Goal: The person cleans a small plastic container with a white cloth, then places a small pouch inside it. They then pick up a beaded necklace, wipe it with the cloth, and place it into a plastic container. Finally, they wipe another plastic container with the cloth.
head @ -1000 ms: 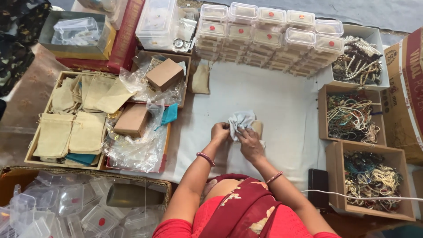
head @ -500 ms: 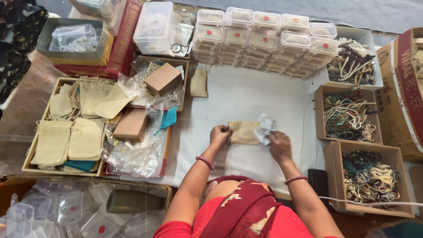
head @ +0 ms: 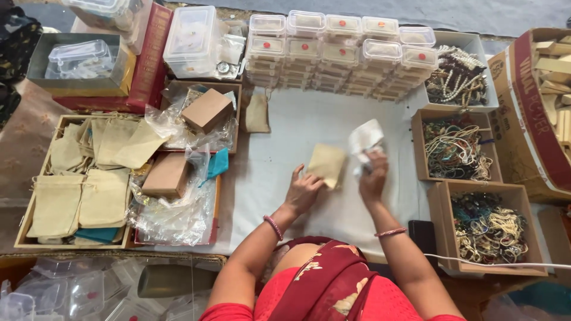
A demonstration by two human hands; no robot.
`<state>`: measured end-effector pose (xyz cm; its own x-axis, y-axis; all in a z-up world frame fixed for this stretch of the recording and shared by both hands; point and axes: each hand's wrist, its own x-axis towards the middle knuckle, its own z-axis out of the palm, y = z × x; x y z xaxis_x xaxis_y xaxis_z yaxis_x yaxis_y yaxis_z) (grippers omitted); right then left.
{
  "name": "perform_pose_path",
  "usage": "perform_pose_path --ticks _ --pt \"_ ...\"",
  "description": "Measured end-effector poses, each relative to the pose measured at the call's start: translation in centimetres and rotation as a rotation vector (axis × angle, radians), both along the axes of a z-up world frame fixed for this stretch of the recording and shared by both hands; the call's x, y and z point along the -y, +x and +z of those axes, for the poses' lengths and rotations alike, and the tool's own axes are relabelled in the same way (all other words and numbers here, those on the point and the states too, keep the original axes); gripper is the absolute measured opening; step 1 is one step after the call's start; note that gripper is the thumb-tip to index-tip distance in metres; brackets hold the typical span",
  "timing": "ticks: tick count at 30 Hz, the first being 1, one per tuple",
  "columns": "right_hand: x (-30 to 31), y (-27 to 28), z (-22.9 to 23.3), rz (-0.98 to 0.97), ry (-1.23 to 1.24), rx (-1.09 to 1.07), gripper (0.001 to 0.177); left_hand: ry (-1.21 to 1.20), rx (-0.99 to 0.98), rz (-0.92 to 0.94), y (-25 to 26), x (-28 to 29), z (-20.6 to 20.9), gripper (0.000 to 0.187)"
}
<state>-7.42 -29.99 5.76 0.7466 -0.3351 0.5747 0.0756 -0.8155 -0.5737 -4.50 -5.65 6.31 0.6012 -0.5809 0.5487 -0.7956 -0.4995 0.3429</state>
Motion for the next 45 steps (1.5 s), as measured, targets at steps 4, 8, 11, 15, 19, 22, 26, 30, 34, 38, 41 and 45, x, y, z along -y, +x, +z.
perform_pose_path --ticks 4,8,11,15,19,22,26,30,34,38,41,45 --pt "-4.8 -2.2 -2.7 0.339 -0.277 -0.148 0.044 0.203 0.054 -0.011 -1.5 -2.4 -5.0 0.014" --pt "-6.2 -1.3 -1.0 0.611 -0.697 -0.293 0.056 0.060 0.028 -0.006 -2.1 -2.8 -3.4 0.014" --pt "-5.5 0.0 -1.1 0.562 -0.764 -0.307 0.056 0.045 0.028 -0.009 -2.2 -3.0 -3.0 0.008" --pt "-4.4 1.8 -3.2 0.403 -0.751 -0.338 0.054 0.065 0.031 -0.016 -2.0 -2.8 -5.2 0.010" --pt "-0.5 3.5 -5.9 0.208 -0.622 -0.432 0.050 0.091 0.020 -0.020 -2.3 -3.2 -4.3 0.015" --pt "2.7 3.2 -4.8 0.003 -0.605 -0.575 0.043 0.104 -0.018 -0.022 -2.1 -3.5 -4.5 0.018" --pt "3.6 0.5 -1.3 -0.426 -0.619 -0.576 0.058 -0.154 -0.185 0.007 -1.5 -2.8 -4.9 0.024" --pt "0.6 -2.6 -2.7 -0.073 -0.468 -0.355 0.050 -0.088 -0.158 0.352 0.5 -3.0 -3.2 0.034" --pt "-4.7 -4.9 -0.3 0.201 -0.376 -0.366 0.037 -0.045 -0.121 0.350 2.0 -4.0 -3.7 0.014" --pt "-5.3 -5.3 -1.1 0.384 -0.239 -0.392 0.018 0.134 -0.177 0.181 2.8 -5.7 -3.9 0.017" --pt "-4.6 -4.2 -1.7 0.410 -0.178 -0.493 0.008 0.208 -0.230 0.142 2.9 -5.7 -3.8 0.010" --pt "-5.3 -2.3 -0.4 0.498 -0.431 -0.509 0.011 0.149 -0.189 0.023 2.6 -3.7 -1.0 0.009"
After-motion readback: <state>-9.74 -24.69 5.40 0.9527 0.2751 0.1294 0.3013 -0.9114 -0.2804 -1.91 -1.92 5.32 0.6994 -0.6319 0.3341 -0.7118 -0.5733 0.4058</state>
